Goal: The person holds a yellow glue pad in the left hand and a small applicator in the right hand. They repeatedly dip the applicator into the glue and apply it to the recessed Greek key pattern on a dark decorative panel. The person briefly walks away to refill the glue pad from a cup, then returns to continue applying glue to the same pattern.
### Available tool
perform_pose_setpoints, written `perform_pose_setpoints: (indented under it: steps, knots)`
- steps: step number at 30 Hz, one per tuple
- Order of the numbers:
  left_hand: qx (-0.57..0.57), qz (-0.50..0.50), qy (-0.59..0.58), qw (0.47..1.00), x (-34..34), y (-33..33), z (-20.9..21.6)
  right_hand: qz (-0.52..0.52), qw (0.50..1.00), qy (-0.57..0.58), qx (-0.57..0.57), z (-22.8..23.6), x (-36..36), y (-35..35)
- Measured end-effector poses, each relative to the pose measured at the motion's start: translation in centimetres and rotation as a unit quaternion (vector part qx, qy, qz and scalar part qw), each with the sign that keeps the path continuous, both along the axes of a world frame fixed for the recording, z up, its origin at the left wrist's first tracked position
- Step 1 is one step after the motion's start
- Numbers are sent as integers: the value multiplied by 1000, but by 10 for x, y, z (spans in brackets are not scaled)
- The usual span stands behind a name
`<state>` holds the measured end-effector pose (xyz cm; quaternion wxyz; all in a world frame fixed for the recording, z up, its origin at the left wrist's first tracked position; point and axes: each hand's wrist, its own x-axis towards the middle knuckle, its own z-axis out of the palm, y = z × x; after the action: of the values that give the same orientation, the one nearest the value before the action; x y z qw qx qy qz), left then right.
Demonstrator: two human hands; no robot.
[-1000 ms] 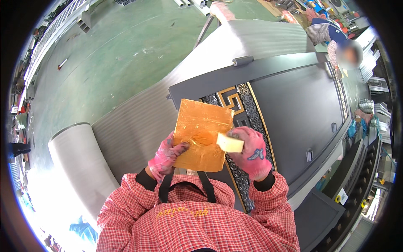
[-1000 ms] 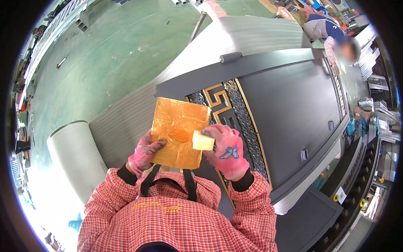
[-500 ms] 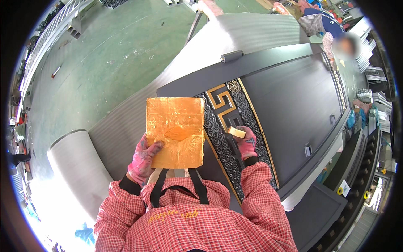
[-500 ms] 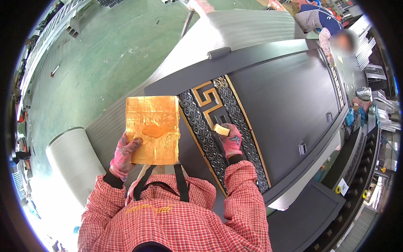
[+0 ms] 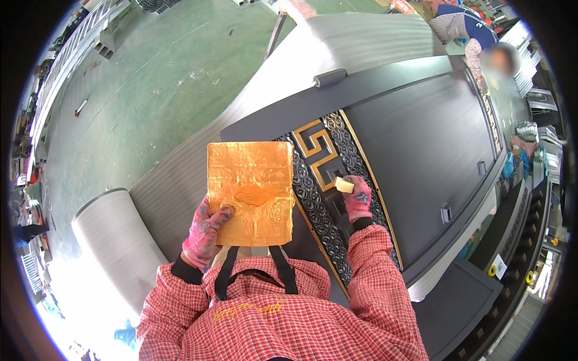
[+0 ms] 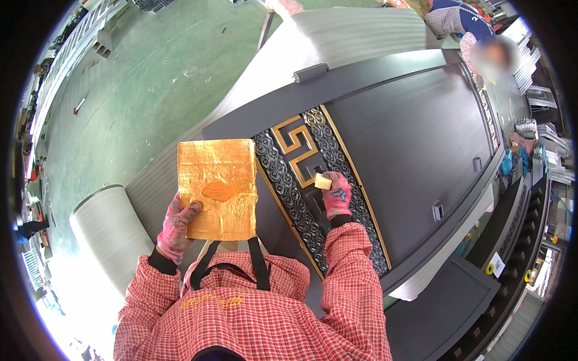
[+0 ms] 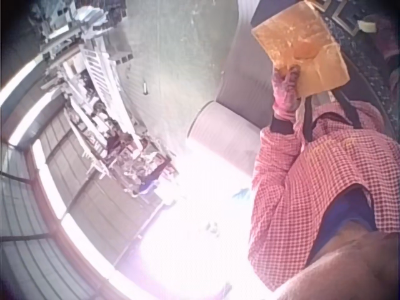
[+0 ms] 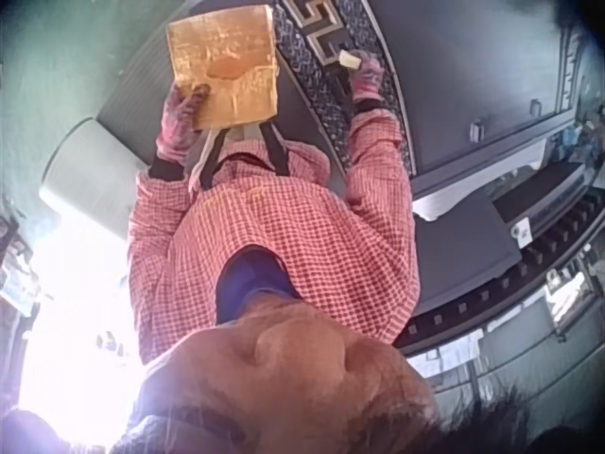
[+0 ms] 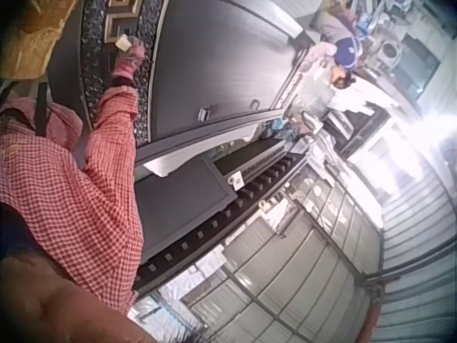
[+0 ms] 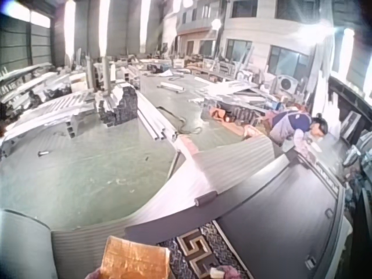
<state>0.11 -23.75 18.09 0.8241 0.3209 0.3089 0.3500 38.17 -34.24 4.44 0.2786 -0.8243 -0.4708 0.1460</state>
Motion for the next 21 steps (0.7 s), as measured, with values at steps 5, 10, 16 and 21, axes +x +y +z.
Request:
perform_pose_setpoints:
  steps: [5, 10, 16, 21]
  knots:
    - [-42, 15, 42, 998, 12, 2, 14, -63, 991, 111, 37, -3, 12, 0]
    - [-52, 15, 52, 997, 13, 3, 11, -59, 988, 135, 49, -5, 1, 17]
    - [-54, 10, 77, 996, 10, 4, 7, -18, 993, 113, -24, -7, 0, 32]
    - [-64, 15, 58, 996, 14, 6, 15, 8, 996, 77, -44, -2, 6, 20]
